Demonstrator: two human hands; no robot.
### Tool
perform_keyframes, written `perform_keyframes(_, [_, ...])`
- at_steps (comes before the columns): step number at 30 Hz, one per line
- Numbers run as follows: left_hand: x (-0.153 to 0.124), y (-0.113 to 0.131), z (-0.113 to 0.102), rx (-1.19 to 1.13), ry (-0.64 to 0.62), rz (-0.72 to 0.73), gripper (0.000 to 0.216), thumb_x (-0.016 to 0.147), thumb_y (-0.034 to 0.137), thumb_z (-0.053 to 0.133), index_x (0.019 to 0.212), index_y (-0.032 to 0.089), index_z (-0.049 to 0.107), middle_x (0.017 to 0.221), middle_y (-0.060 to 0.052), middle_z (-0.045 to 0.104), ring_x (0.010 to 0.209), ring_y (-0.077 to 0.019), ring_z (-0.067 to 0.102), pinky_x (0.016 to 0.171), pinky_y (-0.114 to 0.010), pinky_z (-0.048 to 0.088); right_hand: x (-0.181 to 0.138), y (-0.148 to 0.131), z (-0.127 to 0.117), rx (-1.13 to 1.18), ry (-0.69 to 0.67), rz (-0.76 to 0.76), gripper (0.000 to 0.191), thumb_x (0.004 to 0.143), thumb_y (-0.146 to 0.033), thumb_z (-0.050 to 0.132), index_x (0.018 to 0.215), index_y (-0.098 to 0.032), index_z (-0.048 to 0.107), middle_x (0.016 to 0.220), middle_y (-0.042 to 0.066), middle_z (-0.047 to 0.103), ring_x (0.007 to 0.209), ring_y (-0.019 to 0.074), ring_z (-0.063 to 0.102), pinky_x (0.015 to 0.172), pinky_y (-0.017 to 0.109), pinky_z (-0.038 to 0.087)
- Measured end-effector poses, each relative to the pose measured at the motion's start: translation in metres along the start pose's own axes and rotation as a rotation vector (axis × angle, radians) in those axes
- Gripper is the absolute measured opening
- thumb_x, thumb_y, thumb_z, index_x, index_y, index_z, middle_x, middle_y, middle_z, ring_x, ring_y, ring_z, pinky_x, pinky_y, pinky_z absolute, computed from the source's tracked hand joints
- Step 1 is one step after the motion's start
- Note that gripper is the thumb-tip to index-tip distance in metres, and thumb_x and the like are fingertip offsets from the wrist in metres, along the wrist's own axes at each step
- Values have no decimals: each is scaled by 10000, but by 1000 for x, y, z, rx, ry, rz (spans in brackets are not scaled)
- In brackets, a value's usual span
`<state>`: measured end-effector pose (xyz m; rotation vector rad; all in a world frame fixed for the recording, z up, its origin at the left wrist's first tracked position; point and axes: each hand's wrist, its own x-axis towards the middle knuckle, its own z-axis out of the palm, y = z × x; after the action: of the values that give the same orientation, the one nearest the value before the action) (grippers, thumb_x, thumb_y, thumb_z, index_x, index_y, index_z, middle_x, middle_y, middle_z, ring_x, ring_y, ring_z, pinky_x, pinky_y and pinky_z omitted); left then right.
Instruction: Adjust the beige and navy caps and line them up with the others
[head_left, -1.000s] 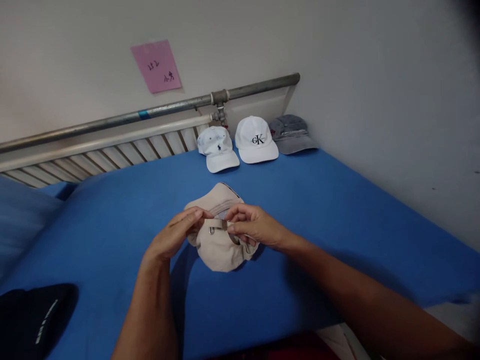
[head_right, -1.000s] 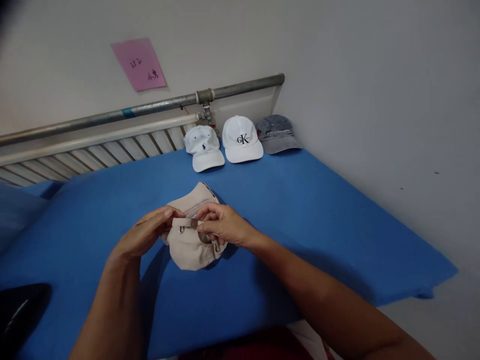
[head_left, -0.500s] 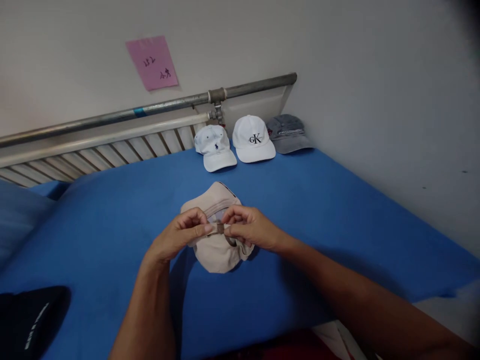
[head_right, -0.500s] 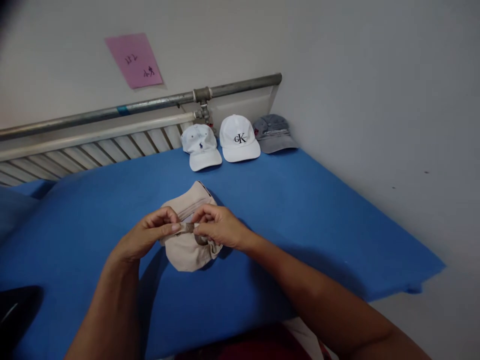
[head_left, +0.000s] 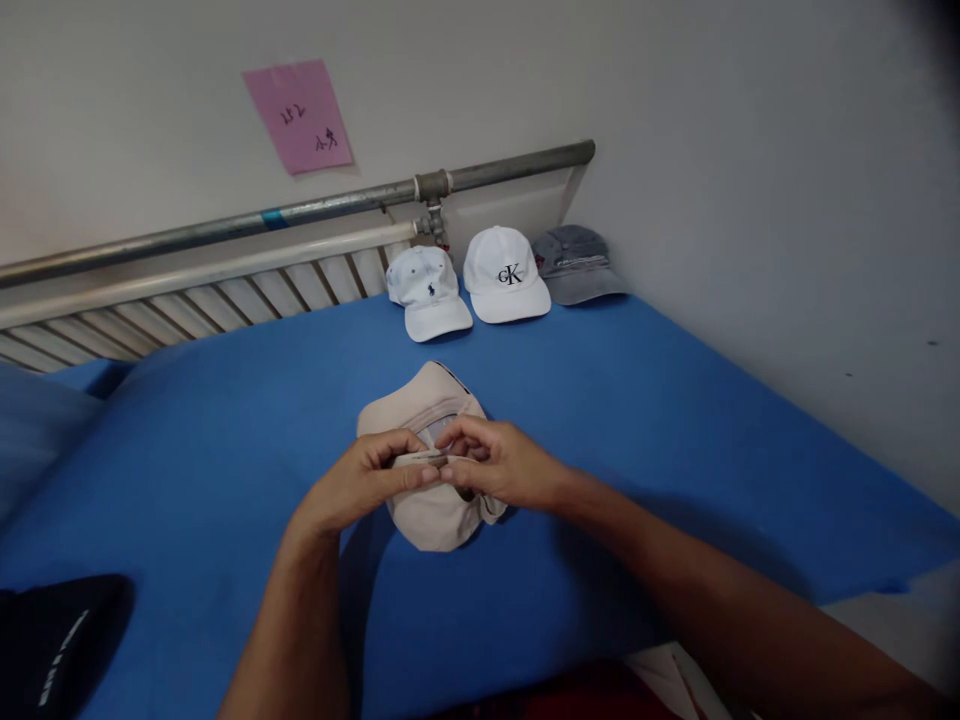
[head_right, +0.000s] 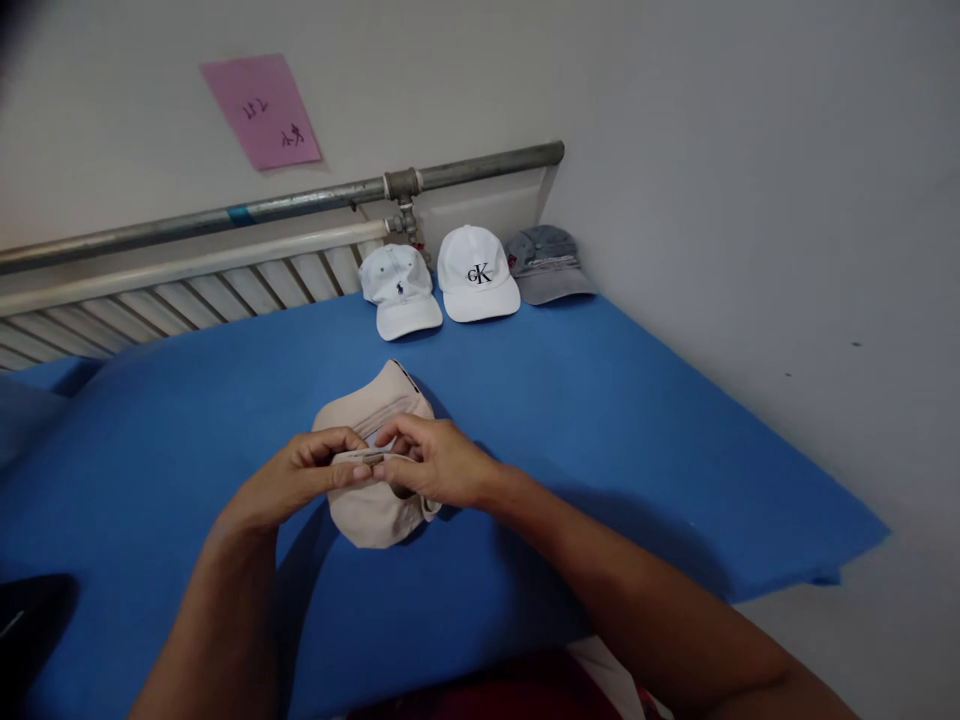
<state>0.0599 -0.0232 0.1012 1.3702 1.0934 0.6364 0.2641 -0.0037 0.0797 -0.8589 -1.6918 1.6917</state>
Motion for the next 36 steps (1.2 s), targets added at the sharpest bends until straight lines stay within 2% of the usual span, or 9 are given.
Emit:
perform_keyframes(3, [-1,0,-1,47,-16,18,257,768,369,720,812,125,654,722,-3,590,681,-109,501,620,-238,379,-2,-1,-2,-97,-78,-9,194,819,-354,621,818,-164,579,618,-45,543,545,75,498,499,198,391])
perform_keyframes(7, [-1,-1,-1,100,-30,43,271,792,388,691,790,121,647,702,4,563,661,-102,471,604,-235,361,-2,0,-3,-150,-116,-14,235,859,-384,577,779,-165,549,575,-51,528,501,67,474,461,186,353])
perform_keyframes(15, [-1,1,0,167,-21,92,304,822,411,640,723,125,608,647,16,512,619,-96,429,559,-225,332,-2,2,3,-153,-64,-66,276,896,-318,524,665,-168,500,540,-47,532,480,60,479,469,182,363])
perform_keyframes(21, [1,0,0,123,-15,96,298,810,403,652,702,136,573,649,24,495,626,-96,417,572,-220,332,-2,4,2,-25,-105,4,249,870,-395,559,758,-176,527,528,-63,512,453,66,466,437,183,363])
perform_keyframes(26, [-3,-1,-6,106,-41,79,334,868,459,560,769,145,622,672,7,521,624,-111,420,565,-232,327,-3,-2,0,-144,-96,21,250,893,-324,521,704,-165,558,542,-48,527,451,59,465,449,182,366])
perform_keyframes(29, [-4,-6,-11,71,10,83,361,886,471,529,771,146,634,672,4,526,622,-113,414,571,-237,322,-3,-3,-2,-119,-85,38,274,889,-341,528,682,-164,561,569,-38,549,448,53,456,439,179,358])
perform_keyframes(32, [-4,-12,-14,-13,74,87,311,849,429,595,725,144,608,639,17,503,596,-101,396,561,-230,306,-1,-1,-2,-91,-52,55,290,881,-367,530,679,-163,562,556,-37,542,441,50,438,431,174,345])
perform_keyframes(36, [-4,-12,-16,-82,-4,70,153,747,275,681,826,146,655,715,-1,583,655,-115,479,612,-229,355,3,1,-3,-70,-26,84,265,879,-340,516,680,-166,540,587,-28,551,449,58,457,418,179,343])
